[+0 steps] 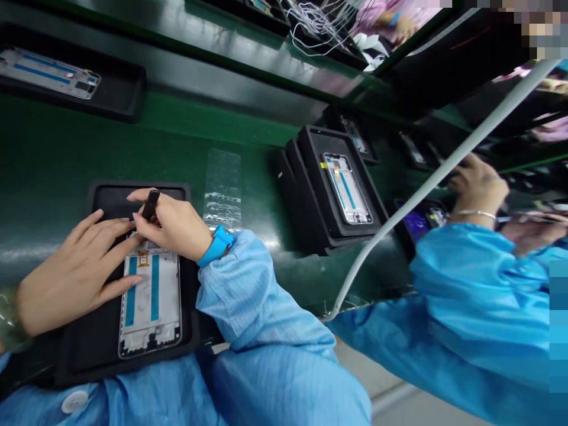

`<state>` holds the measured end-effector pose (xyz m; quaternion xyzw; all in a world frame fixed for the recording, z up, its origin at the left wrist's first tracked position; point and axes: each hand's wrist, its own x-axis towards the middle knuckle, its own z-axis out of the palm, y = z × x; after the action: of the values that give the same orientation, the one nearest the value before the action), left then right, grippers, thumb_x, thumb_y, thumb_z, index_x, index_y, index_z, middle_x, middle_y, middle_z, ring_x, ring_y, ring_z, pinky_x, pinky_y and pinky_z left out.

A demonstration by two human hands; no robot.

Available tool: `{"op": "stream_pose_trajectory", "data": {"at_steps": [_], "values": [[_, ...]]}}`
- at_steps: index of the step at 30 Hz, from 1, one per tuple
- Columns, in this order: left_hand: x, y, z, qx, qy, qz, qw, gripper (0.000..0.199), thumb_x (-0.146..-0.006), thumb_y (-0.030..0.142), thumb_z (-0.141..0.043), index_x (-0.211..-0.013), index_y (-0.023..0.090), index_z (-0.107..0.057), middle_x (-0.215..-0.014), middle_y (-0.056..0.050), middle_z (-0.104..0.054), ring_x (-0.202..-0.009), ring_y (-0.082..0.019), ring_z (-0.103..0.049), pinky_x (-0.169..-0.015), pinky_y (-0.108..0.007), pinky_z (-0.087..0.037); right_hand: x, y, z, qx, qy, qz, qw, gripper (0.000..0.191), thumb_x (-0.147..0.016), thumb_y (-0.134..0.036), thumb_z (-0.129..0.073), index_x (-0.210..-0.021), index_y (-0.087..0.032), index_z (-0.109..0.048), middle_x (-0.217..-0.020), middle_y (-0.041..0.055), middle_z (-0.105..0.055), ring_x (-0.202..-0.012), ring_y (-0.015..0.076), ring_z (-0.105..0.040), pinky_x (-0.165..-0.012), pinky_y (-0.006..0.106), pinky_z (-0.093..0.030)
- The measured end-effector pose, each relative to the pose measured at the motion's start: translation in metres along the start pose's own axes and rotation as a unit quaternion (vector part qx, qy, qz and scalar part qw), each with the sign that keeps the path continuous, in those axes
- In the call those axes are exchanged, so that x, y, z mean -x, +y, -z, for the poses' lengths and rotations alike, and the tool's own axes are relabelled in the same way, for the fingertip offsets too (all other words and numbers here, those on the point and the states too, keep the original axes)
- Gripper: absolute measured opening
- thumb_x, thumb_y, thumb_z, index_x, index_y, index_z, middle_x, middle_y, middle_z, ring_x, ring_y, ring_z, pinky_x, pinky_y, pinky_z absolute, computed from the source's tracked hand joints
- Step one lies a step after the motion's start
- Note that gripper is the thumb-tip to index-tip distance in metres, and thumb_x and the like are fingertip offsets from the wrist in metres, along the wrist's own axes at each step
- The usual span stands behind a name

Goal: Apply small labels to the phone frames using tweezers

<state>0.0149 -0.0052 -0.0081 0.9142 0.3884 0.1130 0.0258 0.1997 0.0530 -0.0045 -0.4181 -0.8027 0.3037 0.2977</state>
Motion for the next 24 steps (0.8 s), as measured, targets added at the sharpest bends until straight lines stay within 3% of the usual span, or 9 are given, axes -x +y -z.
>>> {"op": "stream_pose_trajectory", "data": {"at_steps": [6, 10, 15, 18, 21, 24], "values": [[0.0, 0.001, -0.002, 0.004, 0.002, -0.001, 1.0, 0.056, -0.087, 0.047, -0.047, -0.127, 0.007, -0.052, -0.122, -0.022, -0.055, -0.117, -0.035, -0.05, -0.108, -0.058, -0.029, 0.003, 0.004, 0.005, -0.018, 0.023, -0.009, 1.0, 0.019, -0.085, -0.026, -0.051, -0.103, -0.019, -0.054, -0.089, 0.001, -0.067, -0.075, 0.0112, -0.066, -0.071, 0.024, -0.055], [0.0, 0.001, -0.002, 0.002, 0.006, -0.003, 1.0, 0.056, -0.087, 0.046, -0.046, -0.125, 0.005, -0.053, -0.12, -0.022, -0.056, -0.116, -0.035, -0.051, -0.108, -0.057, -0.03, 0.004, 0.002, 0.005, 0.027, 0.01, 0.037, 0.999, 0.017, -0.086, -0.022, -0.048, -0.102, -0.018, -0.054, -0.102, 0.0048, -0.065, -0.085, 0.0124, -0.066, -0.076, 0.024, -0.054], [-0.001, 0.0, -0.001, 0.018, 0.011, 0.004, 1.0, 0.054, -0.087, 0.047, -0.047, -0.123, 0.007, -0.054, -0.121, -0.022, -0.057, -0.117, -0.034, -0.051, -0.107, -0.056, -0.031, 0.004, 0.0, 0.003, 0.06, 0.003, 0.067, 0.996, 0.014, -0.087, -0.021, -0.046, -0.096, -0.02, -0.056, -0.096, 0.0037, -0.066, -0.088, 0.0131, -0.064, -0.079, 0.026, -0.053], [0.0, -0.001, 0.001, 0.019, 0.019, 0.008, 1.0, 0.051, -0.087, 0.045, -0.047, -0.124, 0.01, -0.055, -0.122, -0.02, -0.057, -0.117, -0.033, -0.052, -0.106, -0.056, -0.034, 0.002, 0.003, 0.017, 0.05, 0.059, 0.056, 0.995, 0.013, -0.089, -0.026, -0.048, -0.093, -0.019, -0.058, -0.089, 0.0029, -0.066, -0.08, 0.0132, -0.063, -0.076, 0.027, -0.052], [0.001, 0.003, 0.0, 0.009, 0.025, 0.006, 1.0, 0.047, -0.088, 0.044, -0.047, -0.123, 0.014, -0.055, -0.124, -0.018, -0.057, -0.116, -0.032, -0.053, -0.104, -0.056, -0.036, -0.001, 0.013, 0.037, 0.138, 0.106, 0.052, 0.983, 0.017, -0.092, -0.024, -0.045, -0.098, -0.021, -0.061, -0.096, 0.005, -0.066, -0.095, 0.0186, -0.059, -0.087, 0.035, -0.049], [0.001, 0.012, -0.004, -0.004, 0.029, 0.01, 1.0, 0.046, -0.089, 0.043, -0.047, -0.122, 0.013, -0.054, -0.125, -0.018, -0.056, -0.117, -0.031, -0.052, -0.105, -0.055, -0.036, -0.002, 0.026, 0.045, 0.26, 0.02, 0.035, 0.965, 0.028, -0.09, -0.018, -0.047, -0.116, -0.019, -0.058, -0.115, 0.0095, -0.062, -0.109, 0.0244, -0.052, -0.094, 0.043, -0.045]]}}
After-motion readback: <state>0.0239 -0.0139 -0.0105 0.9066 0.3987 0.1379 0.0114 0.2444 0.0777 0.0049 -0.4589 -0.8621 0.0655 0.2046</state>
